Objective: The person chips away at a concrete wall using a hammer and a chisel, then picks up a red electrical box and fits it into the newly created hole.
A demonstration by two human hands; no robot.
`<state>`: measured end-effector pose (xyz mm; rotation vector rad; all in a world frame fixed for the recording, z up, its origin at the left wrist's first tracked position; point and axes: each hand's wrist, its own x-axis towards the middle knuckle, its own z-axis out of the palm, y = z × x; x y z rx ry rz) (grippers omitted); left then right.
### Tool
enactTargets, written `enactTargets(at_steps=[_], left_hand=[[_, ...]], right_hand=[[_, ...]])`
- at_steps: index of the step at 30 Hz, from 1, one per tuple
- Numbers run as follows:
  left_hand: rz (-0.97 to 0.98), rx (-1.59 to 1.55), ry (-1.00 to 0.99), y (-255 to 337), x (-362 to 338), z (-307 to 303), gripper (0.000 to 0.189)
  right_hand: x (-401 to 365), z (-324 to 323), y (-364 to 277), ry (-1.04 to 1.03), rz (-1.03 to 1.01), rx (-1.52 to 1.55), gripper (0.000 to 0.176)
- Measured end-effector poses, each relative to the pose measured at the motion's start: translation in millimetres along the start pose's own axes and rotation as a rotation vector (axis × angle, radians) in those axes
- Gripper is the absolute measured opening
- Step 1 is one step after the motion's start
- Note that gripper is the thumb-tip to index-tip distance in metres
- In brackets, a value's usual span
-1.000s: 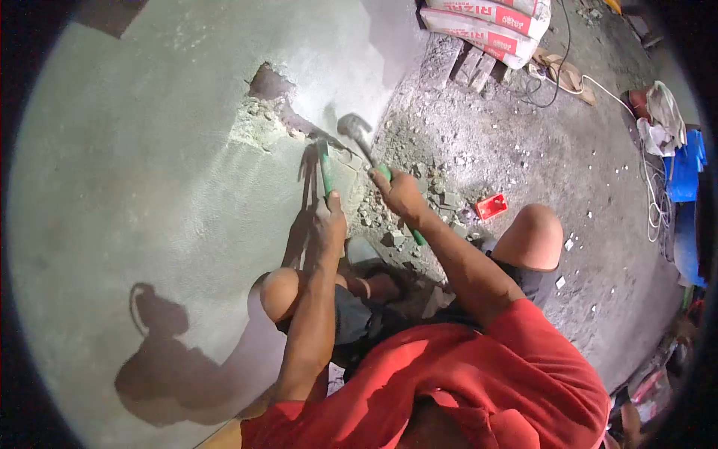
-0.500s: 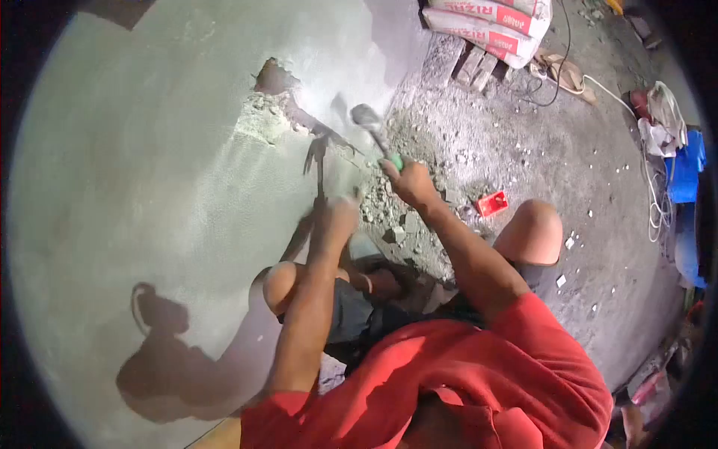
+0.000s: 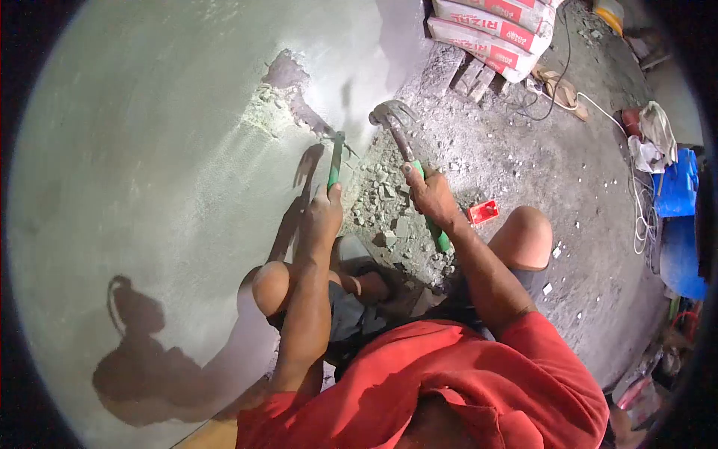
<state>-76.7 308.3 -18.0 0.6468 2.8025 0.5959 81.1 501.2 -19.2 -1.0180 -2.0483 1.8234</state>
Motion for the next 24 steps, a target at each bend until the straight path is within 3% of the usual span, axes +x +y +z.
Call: enactTargets(at_steps=[4, 7, 9, 13, 16, 18, 19, 20, 22, 23, 24], left_hand=[[-0.125, -0.051, -0.014, 13.8, 4.0, -4.7, 0.047], [-0.040, -0.296, 0.059, 18.2, 5.3, -5.6, 0.047], [-0.167, -0.477, -0.012, 12.9, 11.5, -1.5, 0.046], [-0.090, -0.538, 0.045, -15.5, 24.2, 31.4, 0.048], [-0.137, -0.858, -0.007, -5.9, 21.7, 24.2, 0.036], [-0.288, -1.021, -0.110, 12.1, 11.9, 2.4, 0.039], [-0.293, -1.026, -0.103, 2.5, 16.0, 12.6, 0.039], [-0.179, -0.856, -0.033, -7.2, 21.9, 24.5, 0.043], [-0.071, -0.688, 0.042, -5.5, 20.7, 22.4, 0.047], [-0.193, -0.746, -0.026, 11.0, 14.9, 3.0, 0.045], [-0.313, -0.796, -0.101, 19.0, 11.5, -7.6, 0.043]], right_hand=[[5.7, 4.4, -4.7, -0.055, 0.005, 0.046, 0.053], [6.8, 5.8, -17.4, -0.059, -0.047, 0.040, 0.047], [-1.7, 2.6, -46.0, -0.049, -0.076, 0.057, 0.046], [1.8, 3.9, -69.3, -0.037, -0.126, 0.002, 0.047], [7.2, 11.8, -74.4, -0.003, -0.255, -0.054, 0.048], [7.6, 22.2, -73.1, -0.019, -0.279, -0.036, 0.051], [8.7, 27.5, -69.4, -0.029, -0.299, -0.010, 0.055], [18.3, 37.1, -49.9, -0.036, -0.302, -0.013, 0.055], [44.7, 56.7, -5.1, -0.012, -0.297, -0.280, 0.057], [49.5, 56.3, -9.7, -0.069, -0.213, -0.509, 0.059], [49.6, 56.1, -8.0, -0.069, -0.216, -0.509, 0.059]])
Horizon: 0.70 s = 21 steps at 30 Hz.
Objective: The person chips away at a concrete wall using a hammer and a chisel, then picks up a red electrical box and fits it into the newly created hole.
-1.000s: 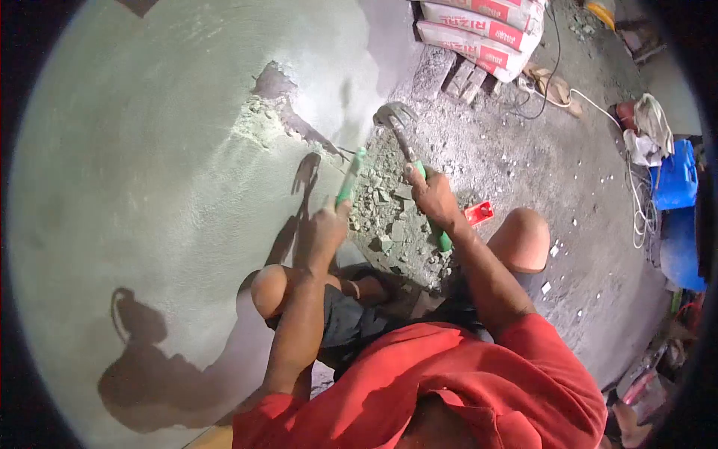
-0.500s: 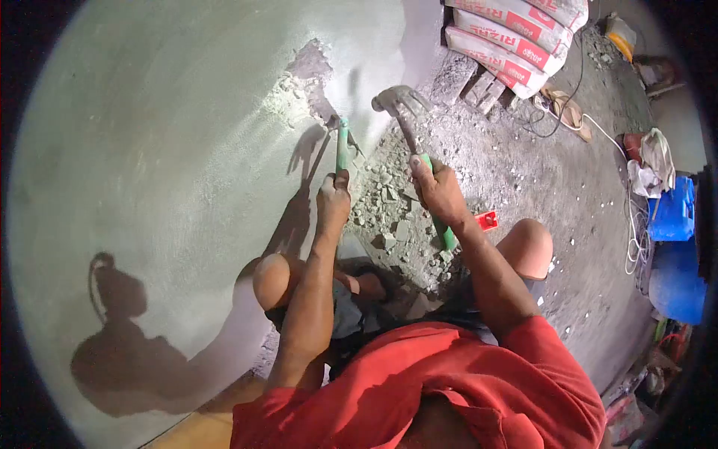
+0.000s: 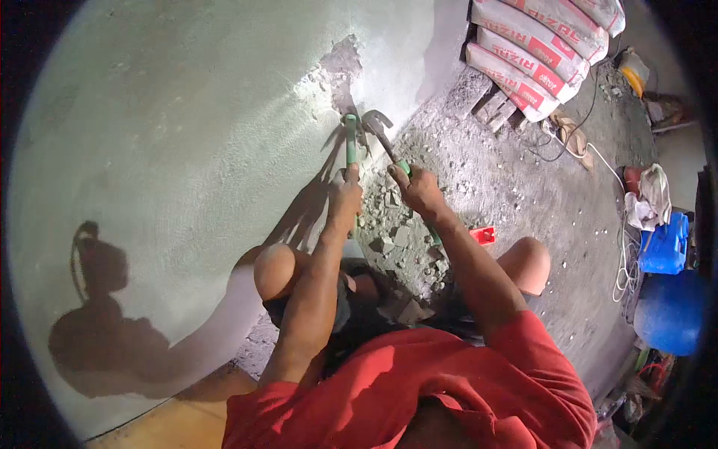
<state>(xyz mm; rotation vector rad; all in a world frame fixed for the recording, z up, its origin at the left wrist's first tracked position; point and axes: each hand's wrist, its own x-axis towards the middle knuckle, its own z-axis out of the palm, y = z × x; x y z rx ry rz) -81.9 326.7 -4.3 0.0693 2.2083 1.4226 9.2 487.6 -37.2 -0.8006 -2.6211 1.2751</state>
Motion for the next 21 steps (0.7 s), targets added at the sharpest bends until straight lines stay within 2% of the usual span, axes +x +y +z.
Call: enactTargets(at_steps=[2, 3, 5, 6, 8, 9, 11, 13, 15, 17, 19, 21], left_hand=[[-0.055, -0.120, -0.031, 2.0, 8.8, -0.4, 0.042], [-0.096, -0.256, -0.067, 6.3, 7.4, -0.8, 0.041], [-0.256, -0.460, -0.084, -2.6, 13.2, 3.2, 0.039], [-0.261, -0.507, -0.190, 12.3, 9.2, -3.4, 0.034], [-0.308, -0.514, -0.239, 10.7, 7.0, -3.4, 0.032], [-0.100, 0.011, -0.386, -39.3, -12.3, 8.3, 0.031], [0.128, 0.539, -0.508, -80.9, -22.6, 21.6, 0.031], [-0.018, 0.333, -0.369, -68.5, -20.2, 20.8, 0.036], [-0.182, 0.116, -0.217, -55.5, -27.3, 17.2, 0.041], [0.282, 0.420, 0.063, -35.1, -16.0, -3.0, 0.056], [0.366, 0.484, 0.096, -37.4, 2.9, 1.3, 0.053], [0.289, 0.467, 0.129, -33.1, 7.2, 9.5, 0.049]], right_hand=[[3.5, 2.2, 3.5, -0.027, 0.020, 0.171, 0.061], [-0.7, -1.5, -3.1, 0.028, -0.002, 0.219, 0.064], [-10.8, -35.2, -43.7, 0.018, -0.002, 0.232, 0.064], [-7.5, -50.8, -61.9, 0.042, -0.026, 0.251, 0.065], [0.1, -60.7, -77.1, 0.061, -0.050, 0.273, 0.064], [3.7, -67.2, -84.2, 0.071, -0.090, 0.294, 0.064], [-3.3, -79.9, -94.0, 0.053, -0.122, 0.372, 0.061], [-13.4, -81.0, -86.9, 0.060, -0.117, 0.400, 0.059], [-25.5, -81.6, -76.0, 0.050, -0.037, 0.481, 0.048], [-35.0, -82.6, -69.1, 0.051, -0.029, 0.516, 0.047], [-42.1, -78.9, -56.1, 0.048, -0.006, 0.522, 0.047], [-49.9, -75.0, -48.1, 0.042, 0.004, 0.572, 0.047]])
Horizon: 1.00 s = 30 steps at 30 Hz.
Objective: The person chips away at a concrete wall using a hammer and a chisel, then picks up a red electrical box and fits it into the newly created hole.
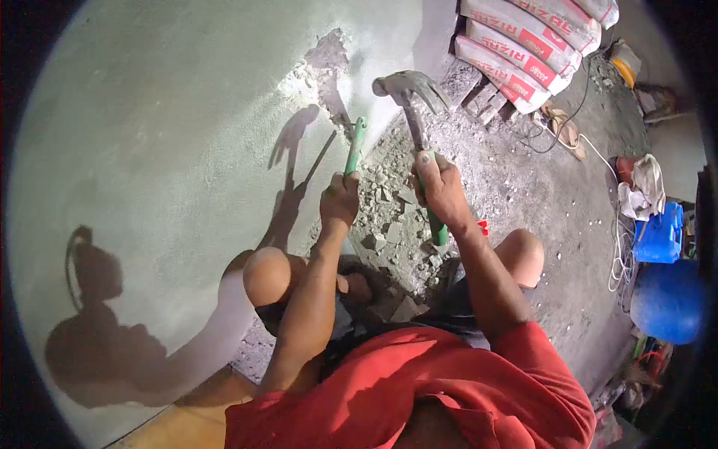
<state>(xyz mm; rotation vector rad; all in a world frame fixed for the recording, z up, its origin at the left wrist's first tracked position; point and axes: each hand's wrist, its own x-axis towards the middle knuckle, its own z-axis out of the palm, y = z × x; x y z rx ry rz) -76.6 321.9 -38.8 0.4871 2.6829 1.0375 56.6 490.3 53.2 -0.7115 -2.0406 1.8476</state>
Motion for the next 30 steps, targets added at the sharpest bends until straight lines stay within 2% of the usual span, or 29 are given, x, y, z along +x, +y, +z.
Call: enactTargets(at_steps=[3, 4, 5, 7, 8, 11, 13, 15, 17, 21, 22, 24, 25, 26, 29, 30], left_hand=[[-0.034, -0.051, -0.018, 2.9, 2.4, 2.8, 0.056], [0.079, -0.069, 0.058, -4.1, 8.1, 7.0, 0.058], [0.075, -0.071, 0.063, -9.2, 8.4, 9.4, 0.058], [0.004, -0.066, -0.009, -1.1, 6.6, 2.2, 0.046], [0.007, -0.066, -0.007, 1.9, 6.1, -1.0, 0.046], [0.098, 0.034, 0.000, 1.8, 5.4, -2.8, 0.047], [0.007, 0.099, -0.041, 7.5, 5.5, -10.0, 0.049], [0.000, 0.142, -0.084, 10.4, 10.0, -14.8, 0.052], [-0.039, 0.330, -0.065, 10.4, 16.1, -14.7, 0.055], [-0.051, 0.422, -0.144, 75.7, -3.5, -55.4, 0.059], [-0.108, 0.491, -0.131, 99.3, -12.5, -63.1, 0.057], [-0.157, 0.577, -0.117, 99.5, -10.7, -59.2, 0.056], [-0.021, 0.476, -0.122, 72.0, -1.9, -49.8, 0.053], [0.109, 0.370, -0.127, 51.3, 3.9, -42.5, 0.051], [0.134, 0.369, -0.029, 37.3, 14.8, -32.5, 0.047], [0.135, 0.381, -0.026, 41.2, 13.3, -34.1, 0.045]], right_hand=[[-6.4, -4.1, 11.6, 0.003, 0.017, 0.060, 0.049], [-8.6, -8.2, 12.6, -0.002, 0.014, 0.028, 0.049], [-10.8, -10.2, 12.4, -0.003, 0.009, -0.003, 0.049], [-15.7, -12.5, 5.5, 0.018, 0.012, 0.021, 0.045], [-17.0, -14.1, 5.4, 0.026, -0.009, 0.022, 0.045], [-22.3, -9.4, 6.1, 0.053, -0.031, 0.061, 0.044], [-22.1, -3.5, 17.3, 0.112, -0.067, 0.113, 0.051], [-18.0, 0.8, 25.6, 0.114, -0.084, 0.146, 0.052], [-15.3, 5.2, 33.0, 0.126, -0.043, 0.202, 0.054], [-12.8, 15.9, 45.2, 0.177, -0.063, 0.338, 0.059], [-11.7, 18.6, 49.1, 0.174, -0.102, 0.336, 0.059], [-10.9, 43.2, 69.5, 0.258, -0.098, 0.386, 0.056], [-9.5, 61.2, 83.8, 0.296, -0.091, 0.396, 0.054], [0.0, 86.0, 111.4, 0.337, -0.151, 0.214, 0.053], [32.9, 107.9, 138.7, 0.454, -0.475, -0.368, 0.051], [29.3, 90.7, 113.0, 0.324, -0.112, 0.046, 0.051]])
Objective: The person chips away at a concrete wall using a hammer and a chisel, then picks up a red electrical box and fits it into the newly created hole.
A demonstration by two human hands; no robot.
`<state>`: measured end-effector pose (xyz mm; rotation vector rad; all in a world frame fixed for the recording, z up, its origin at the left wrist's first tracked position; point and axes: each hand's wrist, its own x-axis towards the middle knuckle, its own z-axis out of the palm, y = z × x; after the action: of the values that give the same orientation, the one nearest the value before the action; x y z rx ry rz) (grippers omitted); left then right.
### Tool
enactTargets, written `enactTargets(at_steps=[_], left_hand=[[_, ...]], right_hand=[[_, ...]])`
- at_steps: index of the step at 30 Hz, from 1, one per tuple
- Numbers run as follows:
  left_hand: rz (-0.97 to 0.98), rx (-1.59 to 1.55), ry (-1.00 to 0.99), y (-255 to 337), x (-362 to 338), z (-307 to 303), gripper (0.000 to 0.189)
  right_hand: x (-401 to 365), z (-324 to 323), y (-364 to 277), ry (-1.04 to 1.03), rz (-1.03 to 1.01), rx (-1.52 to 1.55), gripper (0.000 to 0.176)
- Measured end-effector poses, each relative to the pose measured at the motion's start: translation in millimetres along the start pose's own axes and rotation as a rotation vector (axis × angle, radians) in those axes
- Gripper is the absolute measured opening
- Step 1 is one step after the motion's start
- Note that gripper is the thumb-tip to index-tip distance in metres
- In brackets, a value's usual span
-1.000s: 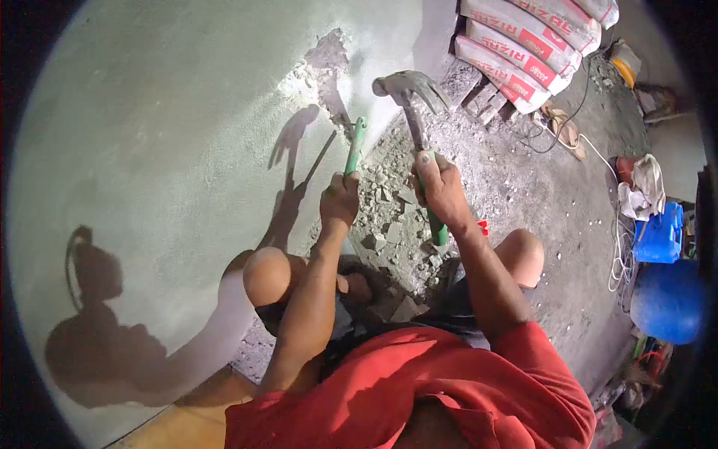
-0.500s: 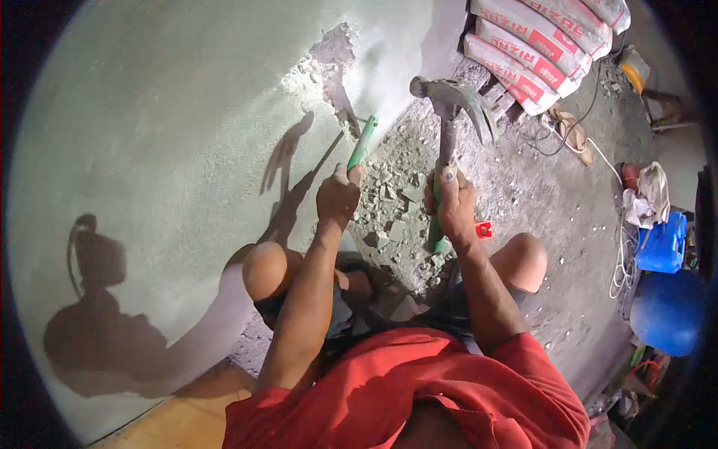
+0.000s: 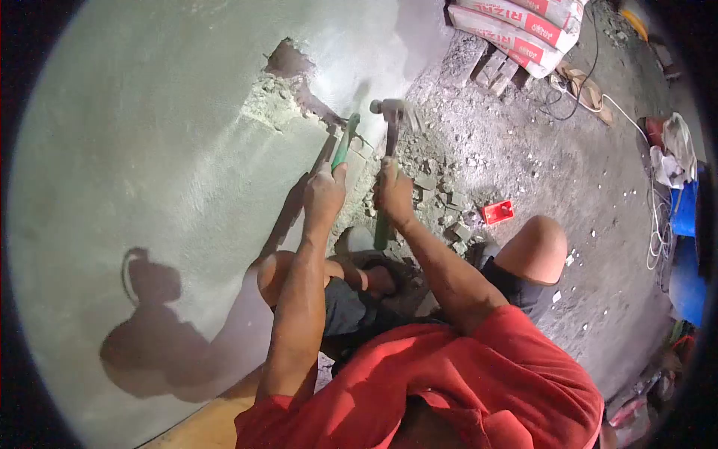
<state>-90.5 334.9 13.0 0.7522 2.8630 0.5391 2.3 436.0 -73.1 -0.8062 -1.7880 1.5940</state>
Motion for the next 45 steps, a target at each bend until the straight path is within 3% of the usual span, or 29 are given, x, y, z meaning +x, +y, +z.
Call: enactTargets(at_steps=[1, 3, 5, 7, 8, 10, 11, 13, 15, 17, 18, 20, 22, 23, 27, 29, 30, 32, 33, 35, 38, 41, 45], left_hand=[[0.005, 0.001, 0.000, 2.3, 1.2, -0.8, 0.045], [-0.052, 0.027, -0.042, 4.4, -0.4, -1.4, 0.044], [-0.010, 0.029, -0.055, -9.3, 4.8, 5.2, 0.045], [0.021, 0.041, -0.070, -8.1, 3.9, 2.1, 0.045], [-0.046, 0.049, -0.083, 5.3, 3.4, -5.8, 0.045], [-0.114, 0.061, -0.098, 4.7, -2.6, -4.9, 0.045], [-0.089, 0.037, -0.072, -4.1, -0.3, 1.1, 0.044], [-0.067, 0.002, -0.041, -9.2, 4.9, 4.8, 0.044], [-0.059, 0.000, -0.056, -9.0, 4.9, 3.6, 0.045], [-0.075, 0.013, -0.066, -8.6, 2.9, 3.1, 0.046], [-0.076, 0.035, -0.071, -6.8, 3.4, 1.7, 0.047], [-0.061, 0.040, -0.081, -14.2, 7.6, 6.3, 0.049], [-0.031, 0.042, -0.091, -16.8, 13.0, 7.2, 0.051], [-0.038, 0.058, -0.100, -19.7, 15.9, 7.8, 0.053], [-0.097, 0.012, -0.052, -8.0, 8.9, 10.2, 0.059], [-0.426, -0.508, -0.348, 9.6, 12.8, -11.1, 0.049], [-0.597, -0.961, -0.570, 35.3, -0.8, -28.6, 0.045], [-0.229, -0.926, -0.534, 84.4, -29.1, -18.2, 0.036], [-0.250, -0.746, -0.516, 112.8, -34.1, -26.0, 0.042], [-0.055, -0.494, -0.313, 94.9, -32.6, 0.1, 0.048], [-0.188, -0.391, -0.249, 92.0, -61.7, -33.5, 0.045], [-0.076, -0.284, -0.129, 26.5, -60.5, 11.4, 0.043], [-0.134, -0.221, -0.109, -30.8, -38.2, 39.1, 0.045]], right_hand=[[6.1, -11.2, -13.9, -0.113, 0.419, 0.350, 0.052], [10.4, -21.5, -13.7, -0.054, 0.323, 0.352, 0.054], [-1.8, -33.2, -33.6, 0.129, 0.067, 0.428, 0.056], [-10.9, -11.5, -8.7, 0.151, 0.030, 0.480, 0.053], [-13.2, 20.3, 48.1, 0.218, -0.261, 0.113, 0.054], [-21.2, 40.2, 31.3, -0.056, 0.355, 0.349, 0.052], [-17.1, 32.2, 20.9, -0.048, 0.350, 0.355, 0.052], [-4.6, 8.0, -11.7, -0.074, 0.562, 0.424, 0.049], [-11.0, -13.9, -25.6, 0.010, 0.434, 0.581, 0.050], [-17.5, -18.0, -33.0, 0.235, 0.228, 0.717, 0.046], [-21.7, -11.2, -22.9, 0.235, 0.229, 0.717, 0.046], [-33.0, 26.0, 31.6, 0.193, 0.031, 0.267, 0.042], [-23.2, 29.3, 15.4, -0.155, 0.363, 0.402, 0.044], [-20.5, 21.4, 11.1, -0.224, 0.639, 0.515, 0.046], [-12.0, 6.7, -1.7, -0.233, 0.637, 0.375, 0.054], [-13.7, -7.7, 15.7, -0.053, 0.590, 0.340, 0.053], [-2.9, -19.5, 22.6, -0.040, 0.608, 0.417, 0.054], [-3.7, -44.3, 8.4, 0.001, 0.735, 0.510, 0.056], [1.0, -44.4, 28.4, 0.067, 0.700, 0.624, 0.056], [-1.9, -70.5, 1.6, 0.073, 0.641, 0.468, 0.053], [-2.2, -88.7, 8.4, 0.084, 0.624, 0.459, 0.054], [2.2, -100.7, -7.7, 0.109, 0.663, 0.414, 0.055], [-5.8, -97.0, -13.4, -0.002, 0.645, 0.428, 0.052]])
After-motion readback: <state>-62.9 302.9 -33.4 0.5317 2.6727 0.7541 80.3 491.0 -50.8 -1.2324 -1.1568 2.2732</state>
